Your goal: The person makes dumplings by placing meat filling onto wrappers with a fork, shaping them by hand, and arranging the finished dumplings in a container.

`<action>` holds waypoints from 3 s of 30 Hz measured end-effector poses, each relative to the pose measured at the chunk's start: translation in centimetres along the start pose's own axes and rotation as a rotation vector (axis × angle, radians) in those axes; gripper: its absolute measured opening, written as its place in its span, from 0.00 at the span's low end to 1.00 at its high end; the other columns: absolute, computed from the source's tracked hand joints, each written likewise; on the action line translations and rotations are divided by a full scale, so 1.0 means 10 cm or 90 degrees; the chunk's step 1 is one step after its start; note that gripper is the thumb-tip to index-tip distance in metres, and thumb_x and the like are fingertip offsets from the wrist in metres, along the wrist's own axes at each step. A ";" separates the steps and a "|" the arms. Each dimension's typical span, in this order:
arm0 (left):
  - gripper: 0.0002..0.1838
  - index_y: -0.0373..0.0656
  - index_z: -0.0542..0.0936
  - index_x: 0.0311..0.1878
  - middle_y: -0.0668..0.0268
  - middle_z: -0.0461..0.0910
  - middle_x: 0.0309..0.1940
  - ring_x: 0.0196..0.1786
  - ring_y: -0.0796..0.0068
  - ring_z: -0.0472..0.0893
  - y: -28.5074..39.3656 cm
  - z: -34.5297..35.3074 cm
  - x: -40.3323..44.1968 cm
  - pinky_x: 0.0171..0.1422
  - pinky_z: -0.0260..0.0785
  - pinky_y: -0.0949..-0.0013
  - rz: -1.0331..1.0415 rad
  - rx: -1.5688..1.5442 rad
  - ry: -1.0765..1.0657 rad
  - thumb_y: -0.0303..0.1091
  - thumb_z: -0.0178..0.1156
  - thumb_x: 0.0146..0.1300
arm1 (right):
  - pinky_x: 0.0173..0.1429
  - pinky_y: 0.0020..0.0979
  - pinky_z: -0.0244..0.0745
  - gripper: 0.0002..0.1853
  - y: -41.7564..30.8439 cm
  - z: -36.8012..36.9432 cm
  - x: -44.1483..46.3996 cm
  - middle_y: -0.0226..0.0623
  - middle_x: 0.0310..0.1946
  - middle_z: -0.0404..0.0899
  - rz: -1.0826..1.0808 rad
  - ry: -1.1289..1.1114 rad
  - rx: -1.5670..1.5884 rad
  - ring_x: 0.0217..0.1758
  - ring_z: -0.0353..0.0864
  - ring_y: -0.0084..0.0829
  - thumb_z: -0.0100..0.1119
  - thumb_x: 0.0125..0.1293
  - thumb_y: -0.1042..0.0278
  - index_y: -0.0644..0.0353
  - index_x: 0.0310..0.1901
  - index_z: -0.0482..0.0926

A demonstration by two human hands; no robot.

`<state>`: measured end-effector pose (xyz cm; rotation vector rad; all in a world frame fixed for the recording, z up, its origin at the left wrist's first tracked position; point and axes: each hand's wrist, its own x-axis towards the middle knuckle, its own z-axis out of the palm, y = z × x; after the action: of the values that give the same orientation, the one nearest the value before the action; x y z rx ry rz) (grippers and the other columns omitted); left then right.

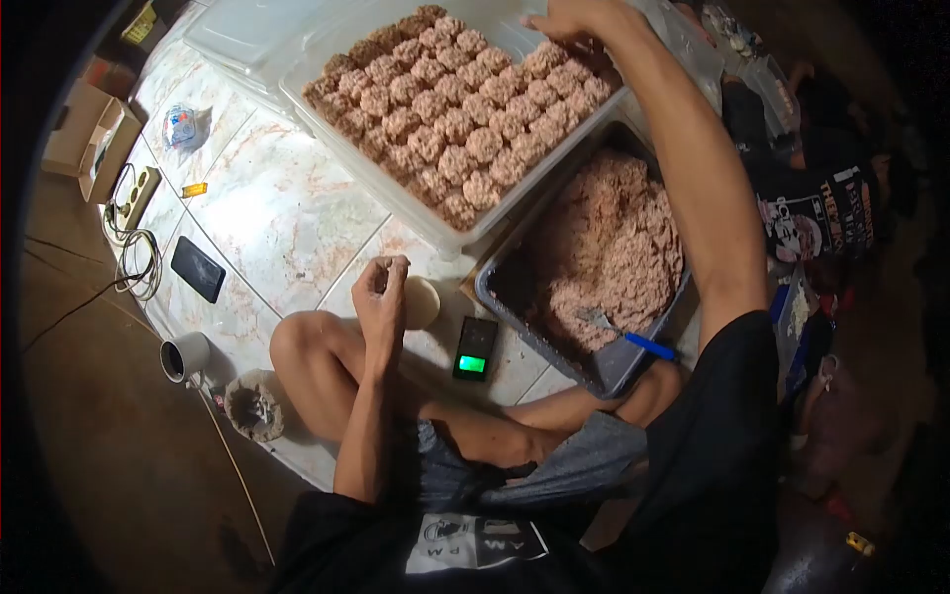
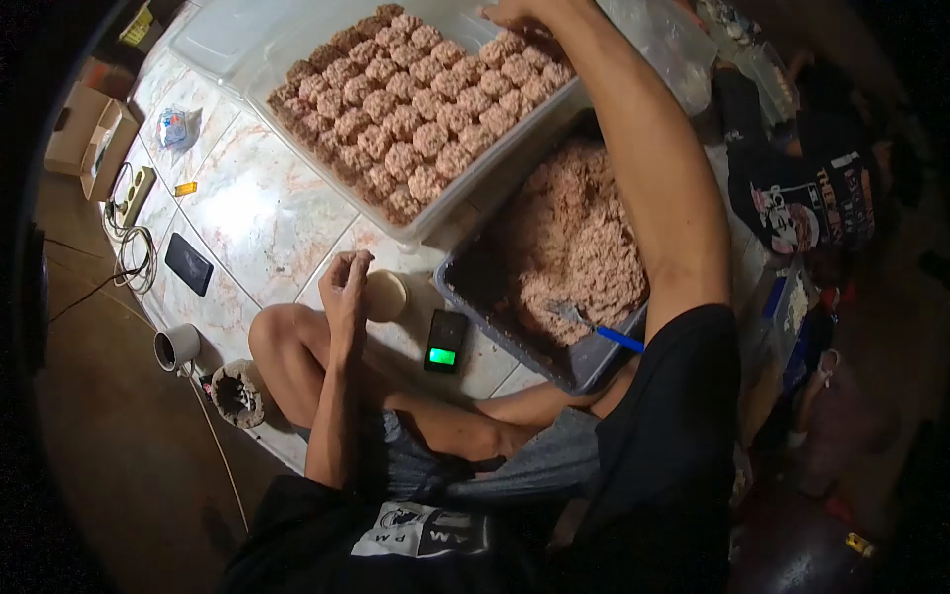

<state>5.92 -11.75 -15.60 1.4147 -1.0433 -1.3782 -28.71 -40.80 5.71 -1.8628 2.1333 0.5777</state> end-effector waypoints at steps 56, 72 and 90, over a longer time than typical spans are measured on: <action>0.21 0.38 0.76 0.65 0.49 0.83 0.61 0.63 0.50 0.85 0.46 0.41 -1.32 0.73 0.78 0.43 -0.436 -0.615 -0.400 0.44 0.57 0.80 | 0.49 0.51 0.88 0.04 0.36 2.87 -4.10 0.55 0.32 0.88 0.035 0.127 0.099 0.41 0.92 0.55 0.67 0.56 0.76 0.64 0.31 0.88; 0.28 0.31 0.76 0.72 0.53 0.86 0.62 0.66 0.60 0.86 0.42 0.94 -1.40 0.77 0.76 0.59 -0.154 -0.377 -0.297 0.33 0.70 0.74 | 0.39 0.44 0.84 0.15 0.05 2.23 -4.72 0.55 0.34 0.89 0.042 0.358 0.549 0.34 0.92 0.52 0.67 0.72 0.69 0.59 0.57 0.91; 0.14 0.38 0.80 0.56 0.54 0.88 0.50 0.54 0.60 0.90 0.48 0.64 -1.47 0.65 0.85 0.53 -0.308 -0.414 -0.162 0.38 0.66 0.77 | 0.52 0.55 0.87 0.08 -0.06 3.27 -3.79 0.57 0.35 0.89 0.124 0.186 0.229 0.42 0.92 0.59 0.63 0.62 0.76 0.62 0.41 0.89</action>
<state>-0.95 0.93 -7.14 1.0393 -0.3242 -2.0536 -24.65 7.54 -6.93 -1.6322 2.4220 -0.0548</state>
